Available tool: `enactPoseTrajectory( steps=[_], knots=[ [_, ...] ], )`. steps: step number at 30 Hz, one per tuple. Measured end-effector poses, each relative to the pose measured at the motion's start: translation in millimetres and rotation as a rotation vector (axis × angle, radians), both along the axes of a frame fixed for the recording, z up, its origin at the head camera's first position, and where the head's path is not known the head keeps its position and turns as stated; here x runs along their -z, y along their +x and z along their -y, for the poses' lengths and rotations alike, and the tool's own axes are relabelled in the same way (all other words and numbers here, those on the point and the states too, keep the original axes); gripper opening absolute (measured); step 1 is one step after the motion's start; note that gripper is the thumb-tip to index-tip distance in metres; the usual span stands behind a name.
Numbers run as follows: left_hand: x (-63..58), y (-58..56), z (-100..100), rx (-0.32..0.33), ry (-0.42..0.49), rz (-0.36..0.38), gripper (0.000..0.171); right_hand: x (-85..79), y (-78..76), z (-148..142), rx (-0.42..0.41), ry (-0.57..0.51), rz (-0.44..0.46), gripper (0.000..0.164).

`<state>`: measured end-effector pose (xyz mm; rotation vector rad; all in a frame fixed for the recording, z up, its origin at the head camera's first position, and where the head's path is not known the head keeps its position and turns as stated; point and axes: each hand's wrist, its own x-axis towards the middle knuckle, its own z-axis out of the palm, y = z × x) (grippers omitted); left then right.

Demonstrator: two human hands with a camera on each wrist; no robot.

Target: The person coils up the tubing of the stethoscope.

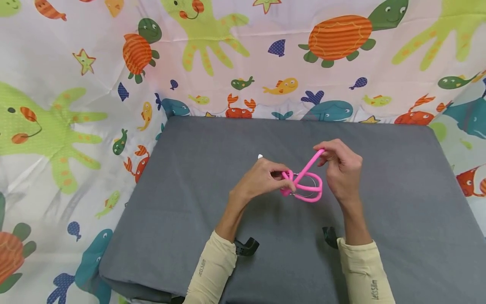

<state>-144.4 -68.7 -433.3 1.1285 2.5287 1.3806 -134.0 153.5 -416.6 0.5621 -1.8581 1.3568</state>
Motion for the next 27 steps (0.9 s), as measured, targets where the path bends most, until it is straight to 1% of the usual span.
enactPoseTrajectory(
  steps=[2,4,7,10,13,15,17,18,20,22,24,25,27],
  knots=[
    [-0.5,0.5,-1,0.039,-0.005,-0.025,0.027,0.0,-1.4,0,0.031,-0.038,0.001,0.021],
    [-1.6,0.7,-2,0.084,-0.018,-0.064,0.031,0.6,-3.1,0,0.066,-0.063,0.031,0.018],
    [-5.4,1.0,-1,0.137,-0.028,-0.116,0.035,2.6,-5.2,2,0.096,-0.054,0.135,0.016],
    [-12.1,1.5,-1,0.156,-0.043,-0.172,0.036,7.6,-7.7,4,0.107,-0.051,0.268,0.015],
    [-19.5,2.2,-4,0.205,-0.06,-0.201,0.036,13.8,-8.6,7,0.113,-0.042,0.37,0.015],
    [-23.1,2.8,-8,0.252,-0.064,-0.212,0.036,17.2,-7.8,8,0.12,-0.029,0.416,0.014],
    [-24.9,3.5,-11,0.291,-0.055,-0.223,0.038,18.7,-7.0,10,0.12,-0.007,0.438,0.014],
    [-25.4,3.9,-12,0.299,-0.045,-0.23,0.039,19.1,-6.9,12,0.118,0.002,0.441,0.013],
    [-26.6,4.6,-13,0.291,-0.007,-0.25,0.039,19.3,-7.1,15,0.107,0.019,0.436,0.014],
    [-28.3,5.4,-12,0.253,0.041,-0.276,0.037,20.3,-7.3,18,0.084,0.037,0.419,0.014],
    [-30.4,5.8,-10,0.192,0.09,-0.304,0.035,23.0,-6.5,20,0.04,0.042,0.406,0.015],
    [-31.6,5.8,-9,0.153,0.109,-0.318,0.035,25.5,-5.8,20,0.014,0.036,0.395,0.014],
    [-33.4,5.6,-6,0.068,0.142,-0.336,0.034,30.5,-3.2,21,-0.032,0.02,0.405,0.012]
  ],
)
